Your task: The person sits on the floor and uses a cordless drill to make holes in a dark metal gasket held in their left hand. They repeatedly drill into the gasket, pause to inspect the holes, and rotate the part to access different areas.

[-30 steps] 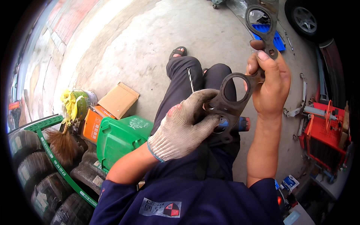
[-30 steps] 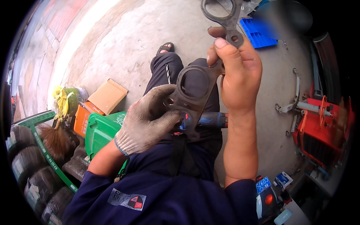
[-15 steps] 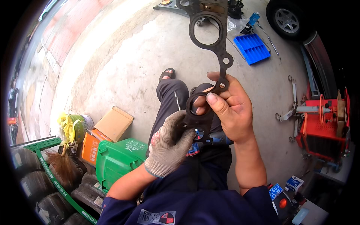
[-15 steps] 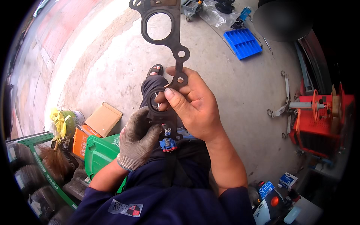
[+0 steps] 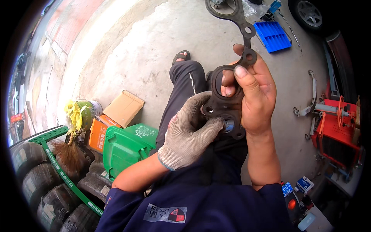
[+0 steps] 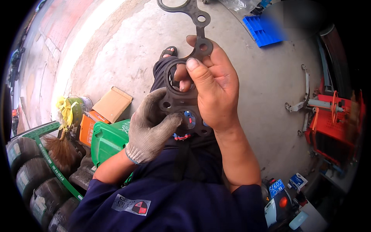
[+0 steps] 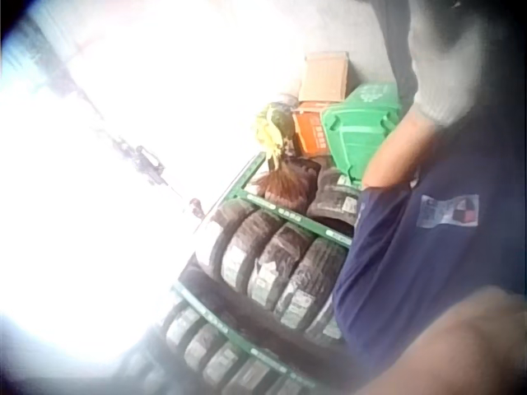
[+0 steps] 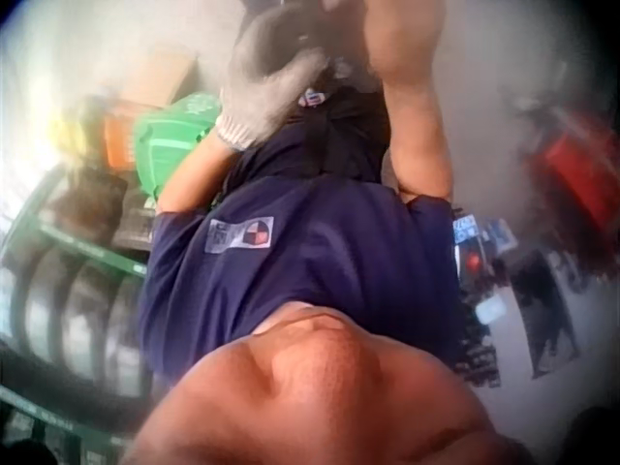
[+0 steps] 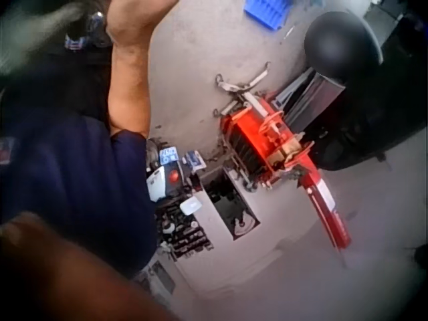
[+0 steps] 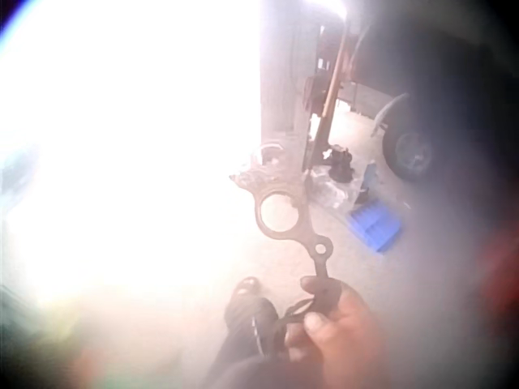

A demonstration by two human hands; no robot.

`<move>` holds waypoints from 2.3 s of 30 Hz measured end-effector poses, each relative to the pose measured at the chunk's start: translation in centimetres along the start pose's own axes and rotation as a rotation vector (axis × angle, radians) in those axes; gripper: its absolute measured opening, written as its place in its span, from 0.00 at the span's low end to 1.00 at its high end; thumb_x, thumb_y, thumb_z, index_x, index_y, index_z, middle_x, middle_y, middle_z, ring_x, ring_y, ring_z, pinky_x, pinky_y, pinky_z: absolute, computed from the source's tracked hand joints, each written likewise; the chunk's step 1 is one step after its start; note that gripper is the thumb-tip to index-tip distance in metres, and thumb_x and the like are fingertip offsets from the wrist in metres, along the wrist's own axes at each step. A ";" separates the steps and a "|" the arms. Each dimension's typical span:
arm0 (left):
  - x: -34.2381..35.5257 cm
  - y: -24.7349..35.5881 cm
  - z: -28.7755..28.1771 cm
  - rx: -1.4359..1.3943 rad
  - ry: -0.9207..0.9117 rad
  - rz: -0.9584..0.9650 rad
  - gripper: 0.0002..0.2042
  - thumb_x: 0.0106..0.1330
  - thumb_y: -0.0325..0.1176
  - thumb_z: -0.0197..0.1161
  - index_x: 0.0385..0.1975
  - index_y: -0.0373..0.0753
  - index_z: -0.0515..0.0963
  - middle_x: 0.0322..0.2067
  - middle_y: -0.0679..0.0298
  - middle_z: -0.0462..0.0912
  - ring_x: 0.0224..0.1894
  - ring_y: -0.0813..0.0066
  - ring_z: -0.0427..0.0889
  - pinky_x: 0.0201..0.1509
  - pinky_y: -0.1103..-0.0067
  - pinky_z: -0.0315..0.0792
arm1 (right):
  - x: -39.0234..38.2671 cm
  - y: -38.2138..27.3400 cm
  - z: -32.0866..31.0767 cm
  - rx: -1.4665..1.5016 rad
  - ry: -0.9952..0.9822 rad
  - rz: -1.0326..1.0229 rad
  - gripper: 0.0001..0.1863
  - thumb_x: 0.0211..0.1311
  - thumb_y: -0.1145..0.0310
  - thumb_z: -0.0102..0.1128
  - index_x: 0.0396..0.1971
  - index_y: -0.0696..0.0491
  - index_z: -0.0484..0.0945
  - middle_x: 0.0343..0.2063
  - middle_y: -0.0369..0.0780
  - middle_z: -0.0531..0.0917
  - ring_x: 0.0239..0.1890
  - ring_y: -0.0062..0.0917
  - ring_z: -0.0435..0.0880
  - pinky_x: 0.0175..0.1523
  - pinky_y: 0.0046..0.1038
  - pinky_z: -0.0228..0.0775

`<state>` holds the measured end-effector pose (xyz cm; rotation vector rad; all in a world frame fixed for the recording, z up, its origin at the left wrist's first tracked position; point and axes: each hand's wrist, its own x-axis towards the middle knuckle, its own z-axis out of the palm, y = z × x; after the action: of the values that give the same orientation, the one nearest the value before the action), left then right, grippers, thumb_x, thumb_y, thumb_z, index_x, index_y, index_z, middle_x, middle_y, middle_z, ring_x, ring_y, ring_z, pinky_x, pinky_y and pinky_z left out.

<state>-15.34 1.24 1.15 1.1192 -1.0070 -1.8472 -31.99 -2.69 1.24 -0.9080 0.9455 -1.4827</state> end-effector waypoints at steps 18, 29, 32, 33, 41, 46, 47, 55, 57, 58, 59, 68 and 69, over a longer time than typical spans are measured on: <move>0.8 -4.0 -3.0 -0.673 -0.569 -0.216 0.19 0.71 0.37 0.68 0.53 0.28 0.78 0.51 0.50 0.83 0.48 0.59 0.85 0.53 0.65 0.81 | 0.4 -1.3 1.7 0.069 0.064 -0.026 0.19 0.74 0.70 0.54 0.61 0.61 0.71 0.29 0.40 0.83 0.27 0.15 0.75 0.36 0.18 0.71; 0.8 -3.4 -2.6 -0.643 -0.424 -0.259 0.22 0.65 0.48 0.73 0.44 0.32 0.81 0.46 0.54 0.85 0.38 0.70 0.83 0.42 0.79 0.72 | 1.0 -0.8 2.6 0.126 0.084 0.097 0.18 0.74 0.69 0.53 0.59 0.58 0.74 0.26 0.38 0.81 0.26 0.17 0.76 0.34 0.21 0.71; 1.2 -3.9 -2.9 -0.609 -0.545 -0.230 0.21 0.66 0.48 0.72 0.42 0.34 0.82 0.43 0.55 0.86 0.40 0.70 0.85 0.40 0.80 0.70 | 0.6 -0.7 2.1 0.096 0.100 0.092 0.18 0.74 0.69 0.53 0.60 0.58 0.74 0.25 0.37 0.80 0.26 0.17 0.76 0.34 0.20 0.70; 0.9 -3.0 -2.5 -0.587 -0.484 -0.241 0.21 0.66 0.49 0.72 0.42 0.33 0.81 0.43 0.54 0.86 0.42 0.68 0.86 0.42 0.79 0.72 | 0.7 -0.7 2.3 0.112 0.103 0.086 0.19 0.74 0.69 0.52 0.60 0.58 0.74 0.25 0.37 0.80 0.25 0.17 0.75 0.34 0.20 0.70; 0.8 -3.5 -3.0 -0.739 -0.573 -0.267 0.20 0.69 0.37 0.69 0.51 0.27 0.79 0.48 0.53 0.84 0.50 0.62 0.85 0.55 0.71 0.77 | 0.3 -1.1 3.0 0.163 0.123 0.071 0.20 0.73 0.72 0.49 0.61 0.61 0.72 0.22 0.37 0.78 0.24 0.16 0.72 0.33 0.19 0.68; 1.0 -4.2 -3.4 -0.660 -0.621 -0.260 0.18 0.70 0.35 0.68 0.52 0.27 0.79 0.47 0.55 0.85 0.50 0.63 0.84 0.58 0.70 0.76 | -0.1 -1.2 2.6 0.133 0.141 0.079 0.21 0.72 0.72 0.48 0.63 0.61 0.70 0.22 0.38 0.78 0.23 0.16 0.72 0.33 0.18 0.68; 1.0 -3.8 -3.1 -0.691 -0.626 -0.266 0.17 0.70 0.35 0.68 0.51 0.27 0.79 0.46 0.55 0.85 0.50 0.64 0.84 0.58 0.71 0.76 | -0.1 -1.3 2.5 0.122 0.141 0.082 0.22 0.72 0.72 0.48 0.63 0.62 0.70 0.22 0.38 0.78 0.23 0.16 0.72 0.33 0.18 0.68; 0.9 -4.4 -3.9 -0.622 -0.663 -0.239 0.17 0.71 0.35 0.67 0.52 0.29 0.80 0.46 0.56 0.85 0.50 0.66 0.84 0.59 0.71 0.76 | -0.3 -1.5 2.8 0.081 0.136 0.087 0.24 0.71 0.70 0.49 0.64 0.62 0.69 0.23 0.39 0.77 0.22 0.16 0.73 0.31 0.18 0.69; 0.9 -4.3 -4.1 -0.596 -0.658 -0.220 0.17 0.71 0.34 0.68 0.53 0.29 0.80 0.46 0.57 0.85 0.50 0.66 0.84 0.60 0.71 0.76 | -0.3 -1.5 3.1 0.090 0.158 0.087 0.24 0.71 0.70 0.49 0.64 0.62 0.69 0.22 0.39 0.77 0.22 0.17 0.73 0.31 0.18 0.69; 1.0 -3.8 -4.2 -0.559 -0.646 -0.207 0.17 0.71 0.34 0.68 0.53 0.29 0.80 0.46 0.58 0.85 0.50 0.66 0.84 0.60 0.71 0.75 | -0.4 -1.6 3.1 0.096 0.171 0.086 0.24 0.71 0.70 0.49 0.64 0.62 0.69 0.22 0.39 0.77 0.22 0.17 0.73 0.31 0.18 0.69; 1.0 -3.3 -4.1 -0.521 -0.633 -0.194 0.17 0.71 0.34 0.68 0.53 0.30 0.80 0.47 0.59 0.85 0.50 0.67 0.84 0.61 0.71 0.75 | -0.3 -1.7 3.2 0.074 0.184 0.082 0.24 0.71 0.69 0.49 0.64 0.61 0.69 0.23 0.37 0.75 0.22 0.16 0.71 0.30 0.19 0.67; -0.4 0.1 -2.2 0.243 -0.140 0.196 0.18 0.64 0.35 0.73 0.49 0.33 0.81 0.36 0.54 0.85 0.36 0.63 0.86 0.42 0.72 0.78 | -0.1 -2.1 2.8 -0.001 0.247 -0.009 0.24 0.70 0.70 0.50 0.64 0.61 0.70 0.22 0.38 0.76 0.21 0.16 0.72 0.29 0.18 0.69; -0.8 0.5 -1.7 0.245 -0.097 0.158 0.17 0.64 0.35 0.73 0.49 0.33 0.81 0.35 0.53 0.85 0.34 0.62 0.86 0.40 0.71 0.77 | -0.2 -2.0 2.8 -0.009 0.252 -0.011 0.24 0.70 0.70 0.50 0.64 0.61 0.70 0.22 0.38 0.76 0.21 0.16 0.72 0.29 0.18 0.69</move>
<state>-13.36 1.34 1.37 1.0629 -1.3673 -1.6984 -30.20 -2.57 4.15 -0.7436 1.1318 -1.6296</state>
